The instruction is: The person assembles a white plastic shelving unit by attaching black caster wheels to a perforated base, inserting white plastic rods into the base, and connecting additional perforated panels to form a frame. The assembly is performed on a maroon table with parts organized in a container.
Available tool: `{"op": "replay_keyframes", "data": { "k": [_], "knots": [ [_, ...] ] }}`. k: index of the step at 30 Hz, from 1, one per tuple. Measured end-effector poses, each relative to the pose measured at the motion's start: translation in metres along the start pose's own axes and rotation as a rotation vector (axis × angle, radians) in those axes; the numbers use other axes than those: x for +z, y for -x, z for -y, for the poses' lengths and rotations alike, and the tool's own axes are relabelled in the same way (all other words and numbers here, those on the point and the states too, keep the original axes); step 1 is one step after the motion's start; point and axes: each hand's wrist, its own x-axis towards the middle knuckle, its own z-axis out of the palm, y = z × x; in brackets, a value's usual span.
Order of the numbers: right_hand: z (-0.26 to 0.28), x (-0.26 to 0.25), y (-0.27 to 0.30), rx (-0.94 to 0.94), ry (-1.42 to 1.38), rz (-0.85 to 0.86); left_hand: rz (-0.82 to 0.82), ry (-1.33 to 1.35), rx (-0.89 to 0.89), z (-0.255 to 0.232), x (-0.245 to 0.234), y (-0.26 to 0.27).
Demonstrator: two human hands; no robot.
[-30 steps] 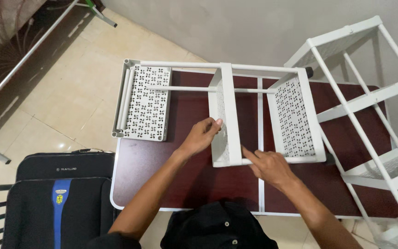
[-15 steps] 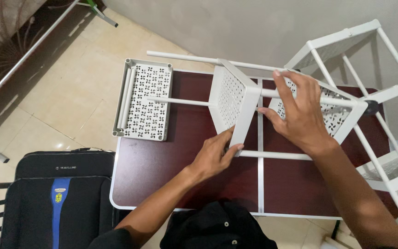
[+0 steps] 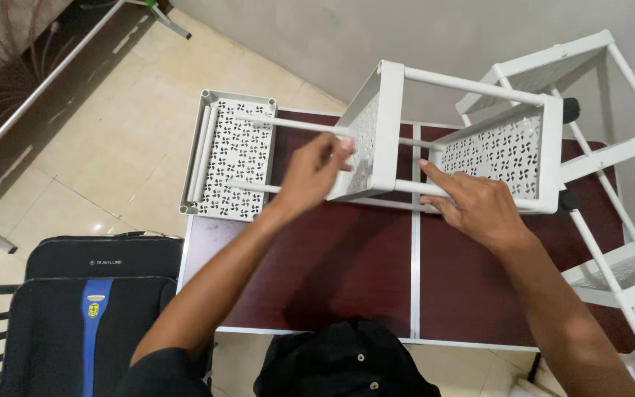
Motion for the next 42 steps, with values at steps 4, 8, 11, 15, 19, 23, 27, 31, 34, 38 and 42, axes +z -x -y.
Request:
{"op": "replay_keyframes", "data": {
  "k": [4, 8, 11, 15, 19, 23, 27, 31, 34, 38, 42],
  "knots": [
    [-0.008, -0.007, -0.013, -0.027, -0.043, -0.064, -0.337, -0.492, -0.086, 0.087, -0.126, -0.009],
    [-0.004, 0.000, -0.017, -0.008, 0.034, -0.054, -0.187, -1.081, -0.373, 0.166, -0.207, 0.048],
    [-0.008, 0.003, -0.016, -0.018, 0.061, -0.098, -0.066, -1.150, -0.534, 0.203, -0.226, 0.080],
    [-0.009, 0.006, -0.014, -0.001, 0.067, -0.079, -0.067, -1.198, -0.571, 0.232, -0.231, 0.103],
    [-0.007, 0.003, -0.015, 0.003, 0.034, -0.080, -0.083, -1.239, -0.617, 0.252, -0.234, 0.095],
    [0.000, -0.002, -0.014, 0.014, -0.003, -0.080, -0.083, -1.266, -0.590, 0.269, -0.231, 0.091],
    [-0.002, -0.005, -0.011, -0.064, -0.087, -0.130, -0.147, -1.209, -0.507, 0.265, -0.224, 0.084],
    [-0.014, -0.012, -0.015, 0.138, -0.210, 0.162, -0.217, -1.134, -0.434, 0.207, -0.228, 0.075],
    [-0.022, -0.018, -0.029, 0.167, -0.141, 0.171, -0.280, -1.093, -0.324, 0.138, -0.226, 0.054],
    [-0.033, -0.022, -0.066, 0.127, -0.157, -0.084, -0.224, -1.088, -0.048, 0.054, -0.207, 0.005],
    [-0.037, -0.019, -0.117, 0.178, -0.166, -0.041, -0.073, -1.111, 0.210, 0.004, -0.176, -0.049]
  ]
}}
